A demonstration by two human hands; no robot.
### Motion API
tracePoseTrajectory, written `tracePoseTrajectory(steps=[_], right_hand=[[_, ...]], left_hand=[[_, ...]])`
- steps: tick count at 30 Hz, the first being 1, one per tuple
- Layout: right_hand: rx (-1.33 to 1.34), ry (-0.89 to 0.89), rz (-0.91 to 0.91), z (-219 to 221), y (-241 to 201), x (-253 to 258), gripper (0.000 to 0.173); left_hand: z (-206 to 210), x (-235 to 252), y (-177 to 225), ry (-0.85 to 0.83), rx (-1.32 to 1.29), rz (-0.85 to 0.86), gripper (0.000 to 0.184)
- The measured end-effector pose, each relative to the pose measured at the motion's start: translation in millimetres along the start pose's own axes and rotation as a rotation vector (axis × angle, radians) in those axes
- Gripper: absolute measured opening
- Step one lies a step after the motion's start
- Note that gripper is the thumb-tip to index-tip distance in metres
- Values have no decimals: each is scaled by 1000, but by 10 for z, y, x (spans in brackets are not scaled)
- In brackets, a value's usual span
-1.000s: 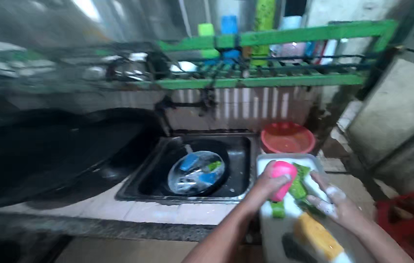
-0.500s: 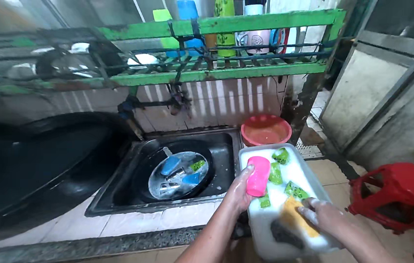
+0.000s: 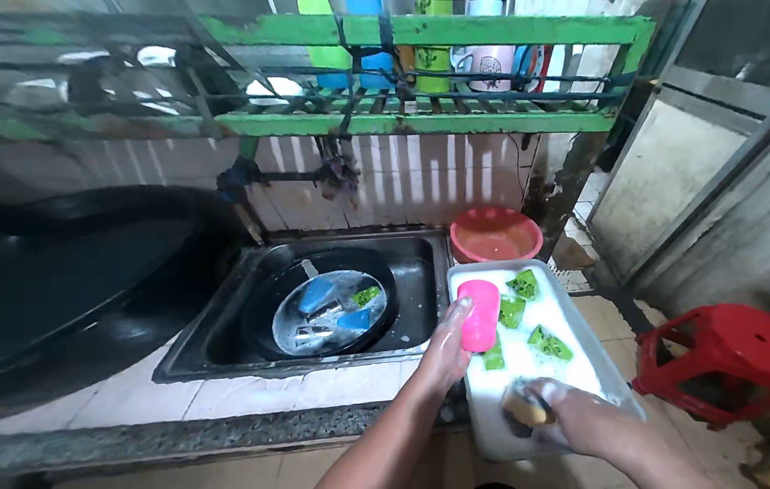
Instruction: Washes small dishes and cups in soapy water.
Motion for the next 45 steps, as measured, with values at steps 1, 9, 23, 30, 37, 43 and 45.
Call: tracePoseTrajectory(steps=[1, 9, 23, 30, 37, 43, 45], right_hand=[[-27, -53, 18, 28, -40, 16, 62], [-221, -160, -9, 149, -27, 271, 93], [579, 671, 25, -556, 156, -31, 61], [569, 795, 53, -722, -39, 333, 54], [1195, 571, -88, -878, 360, 302, 38], [500, 400, -18, -1029, -64, 69, 43], [256, 369, -128, -963, -198, 64, 40]], left_hand=[[-6, -4, -2, -5, -1, 1, 52], [-37, 12, -26, 2, -50, -8, 52], [360, 30, -90, 131, -10, -111, 49], [677, -78, -200, 5, 205, -117, 54], [200, 127, 214, -83, 410, 100, 37], [140, 247, 443, -44, 402, 77, 22], [152, 334, 471, -45, 399, 57, 22]])
Point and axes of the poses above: each hand's wrist, its own x-axis towards the middle knuckle, its own z-axis out of the palm, y = z × x, the point moved 2 cm from there along x, towards the middle knuckle, and after that the axes turned 2 degrees about -y, right-handed, at the moved point
